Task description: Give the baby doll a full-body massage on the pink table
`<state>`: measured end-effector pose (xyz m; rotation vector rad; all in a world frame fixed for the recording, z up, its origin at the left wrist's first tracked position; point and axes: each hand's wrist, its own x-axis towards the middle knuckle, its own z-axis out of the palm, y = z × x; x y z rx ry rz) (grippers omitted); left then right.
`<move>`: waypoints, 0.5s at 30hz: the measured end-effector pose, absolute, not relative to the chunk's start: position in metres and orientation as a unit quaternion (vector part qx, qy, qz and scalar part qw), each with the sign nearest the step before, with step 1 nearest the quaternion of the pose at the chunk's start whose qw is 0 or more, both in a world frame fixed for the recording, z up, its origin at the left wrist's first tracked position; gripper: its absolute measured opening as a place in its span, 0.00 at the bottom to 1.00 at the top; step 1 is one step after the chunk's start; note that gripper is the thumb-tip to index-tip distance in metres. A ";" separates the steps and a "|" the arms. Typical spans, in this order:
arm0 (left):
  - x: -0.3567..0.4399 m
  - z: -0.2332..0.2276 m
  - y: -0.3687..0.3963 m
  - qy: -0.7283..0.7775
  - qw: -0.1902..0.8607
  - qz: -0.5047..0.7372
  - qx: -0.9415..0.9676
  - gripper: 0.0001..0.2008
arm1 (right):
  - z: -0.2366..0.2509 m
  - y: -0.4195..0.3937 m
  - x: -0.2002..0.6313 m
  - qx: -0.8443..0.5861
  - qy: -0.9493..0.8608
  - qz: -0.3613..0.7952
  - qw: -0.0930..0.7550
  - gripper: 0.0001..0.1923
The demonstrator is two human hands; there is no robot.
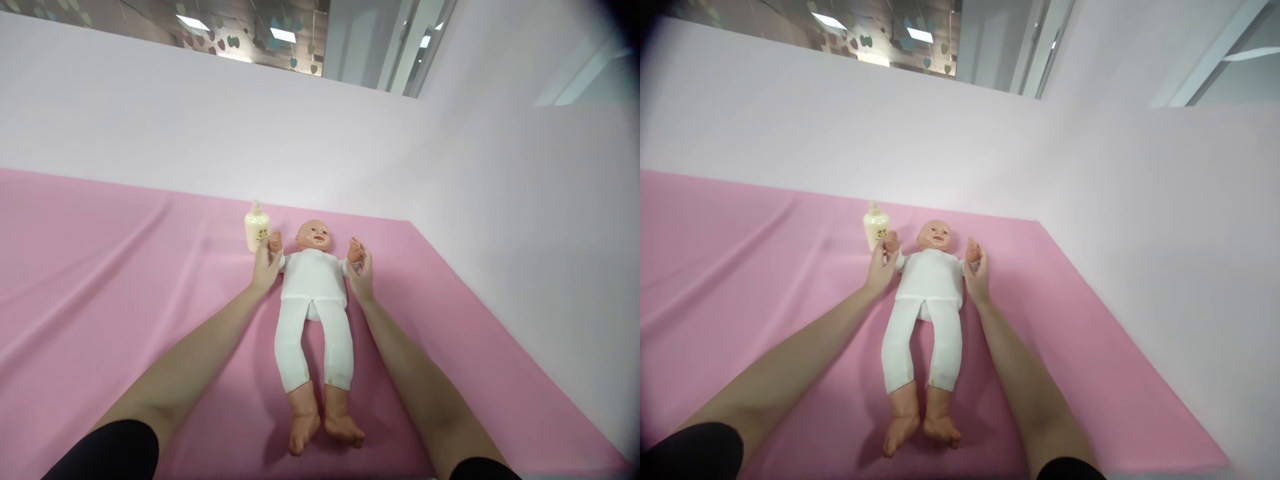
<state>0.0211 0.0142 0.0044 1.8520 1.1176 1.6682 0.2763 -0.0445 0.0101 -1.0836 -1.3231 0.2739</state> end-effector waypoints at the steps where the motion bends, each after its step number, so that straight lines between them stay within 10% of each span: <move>1: 0.019 0.002 0.018 0.413 0.238 0.621 0.623 0.21 | 0.011 -0.043 0.278 -0.471 -0.566 0.127 0.665 0.29; 15: 0.004 -0.019 0.048 0.463 0.306 0.708 0.437 0.19 | -0.009 -0.023 0.303 -0.499 -0.450 0.124 0.730 0.30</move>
